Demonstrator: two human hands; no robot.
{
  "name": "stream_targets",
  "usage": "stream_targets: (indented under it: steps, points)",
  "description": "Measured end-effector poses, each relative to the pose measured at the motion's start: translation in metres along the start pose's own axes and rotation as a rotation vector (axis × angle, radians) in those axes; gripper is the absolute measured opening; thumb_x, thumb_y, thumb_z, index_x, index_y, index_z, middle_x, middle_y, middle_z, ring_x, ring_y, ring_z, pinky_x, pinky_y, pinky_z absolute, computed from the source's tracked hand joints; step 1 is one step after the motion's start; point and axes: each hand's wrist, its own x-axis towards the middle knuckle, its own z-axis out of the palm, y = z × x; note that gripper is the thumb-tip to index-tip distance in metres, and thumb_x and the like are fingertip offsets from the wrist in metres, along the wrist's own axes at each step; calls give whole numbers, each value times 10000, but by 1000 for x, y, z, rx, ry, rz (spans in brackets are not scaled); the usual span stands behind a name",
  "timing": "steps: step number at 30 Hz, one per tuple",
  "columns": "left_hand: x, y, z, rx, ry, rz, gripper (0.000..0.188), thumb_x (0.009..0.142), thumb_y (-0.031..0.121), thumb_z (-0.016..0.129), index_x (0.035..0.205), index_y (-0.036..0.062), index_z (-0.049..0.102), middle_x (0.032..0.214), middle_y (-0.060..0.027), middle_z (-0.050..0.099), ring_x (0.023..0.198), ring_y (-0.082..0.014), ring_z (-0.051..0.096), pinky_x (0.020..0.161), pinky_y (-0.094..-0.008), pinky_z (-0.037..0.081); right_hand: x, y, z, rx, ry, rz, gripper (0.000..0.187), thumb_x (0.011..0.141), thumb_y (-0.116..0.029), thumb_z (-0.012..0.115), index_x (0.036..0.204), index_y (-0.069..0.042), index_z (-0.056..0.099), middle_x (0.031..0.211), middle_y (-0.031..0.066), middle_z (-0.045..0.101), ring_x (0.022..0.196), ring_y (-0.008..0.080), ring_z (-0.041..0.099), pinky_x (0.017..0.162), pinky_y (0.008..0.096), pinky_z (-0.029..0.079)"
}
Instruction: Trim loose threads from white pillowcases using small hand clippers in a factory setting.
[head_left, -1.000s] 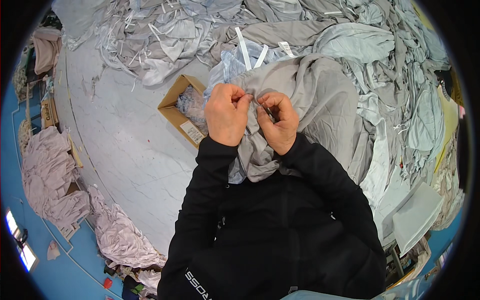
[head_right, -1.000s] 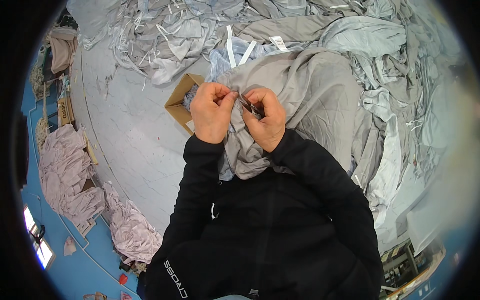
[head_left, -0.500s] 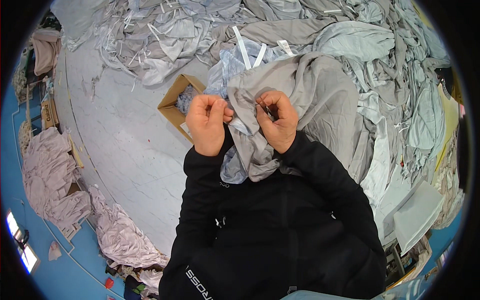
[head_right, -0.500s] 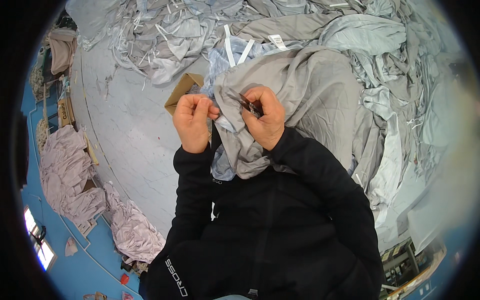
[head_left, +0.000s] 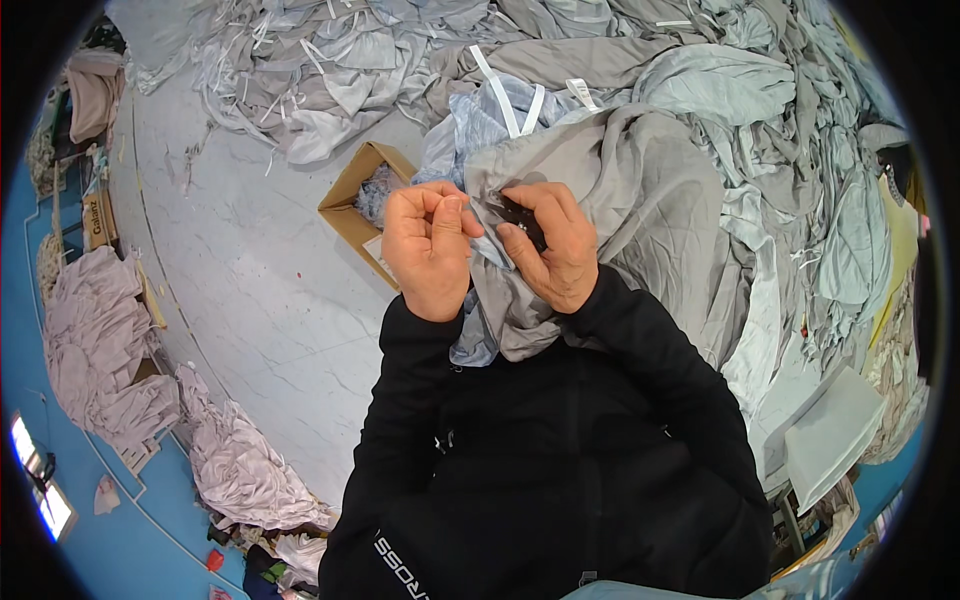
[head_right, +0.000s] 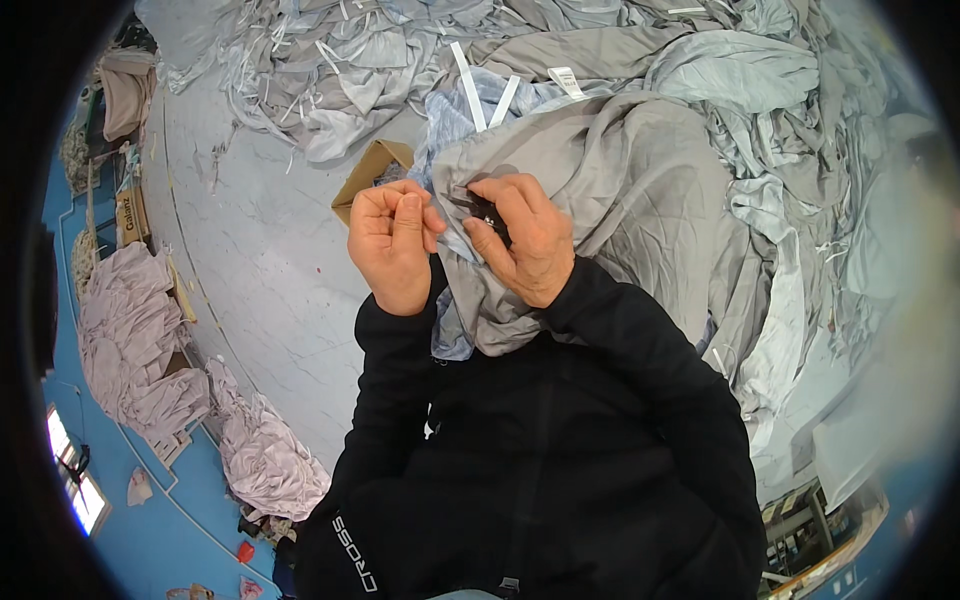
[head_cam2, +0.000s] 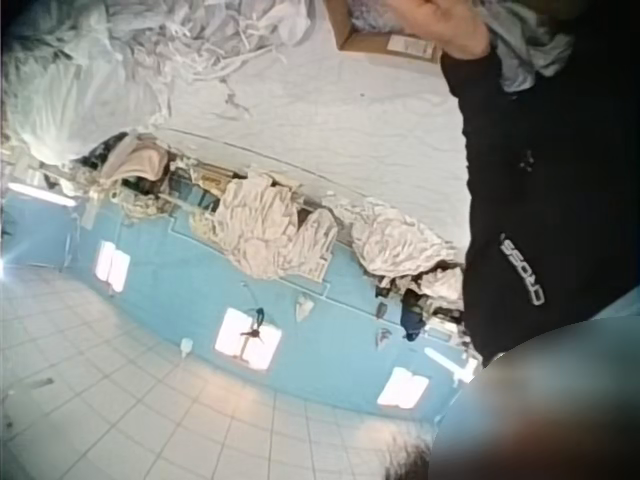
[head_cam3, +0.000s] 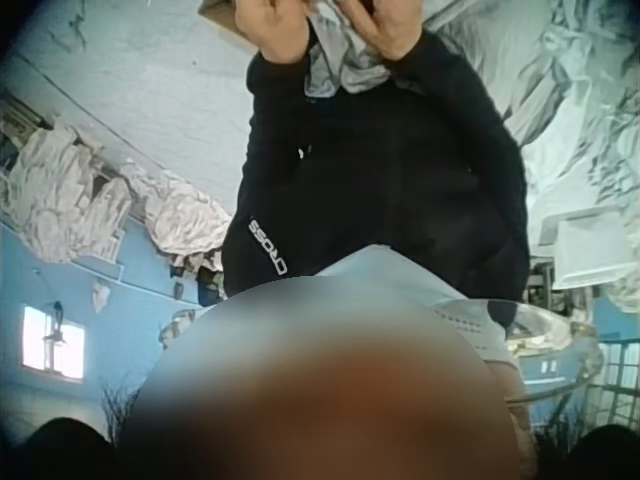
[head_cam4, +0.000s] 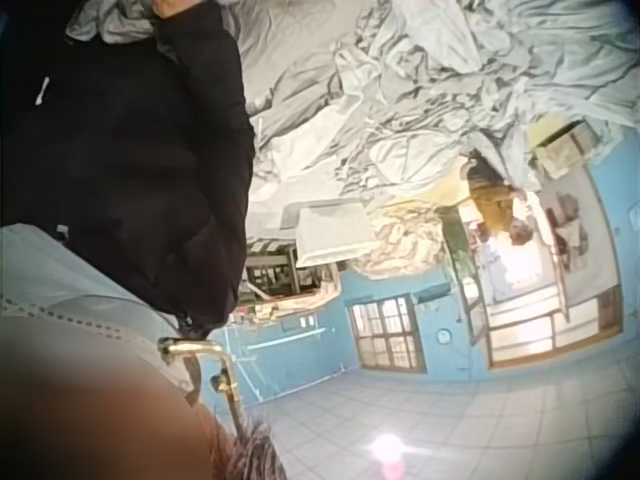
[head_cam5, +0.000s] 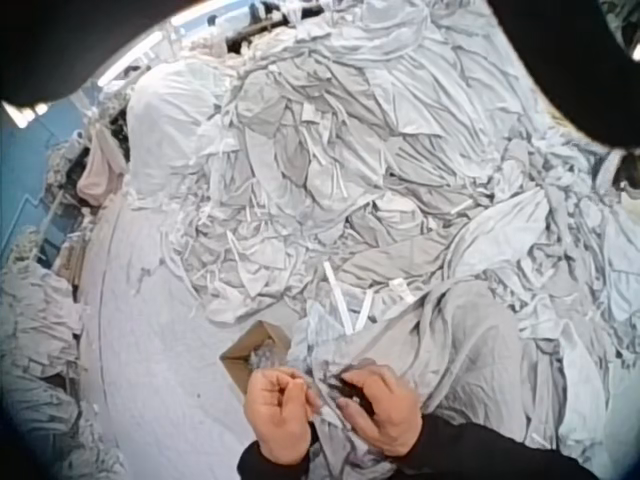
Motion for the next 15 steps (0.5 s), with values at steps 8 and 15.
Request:
stream_targets:
  steps: [8,15]
  points:
    - [-6,-2,6,-44,-19,29,77,986,-4,516,931,12,465,932,-123,604,599,-69,540,491,-182,410,-4,1,8,-7,103,23,324,792,-23,755,1102,-15,659,971,115,617,724,192,617,628,277,491]
    - [-11,-11,4,-69,-36,24,94,973,6,546,934,13,461,958,-117,605,598,-63,559,476,-174,415,-4,0,11,32,139,51,314,779,10,760,1079,-8,668,928,92,622,664,137,580,586,248,460]
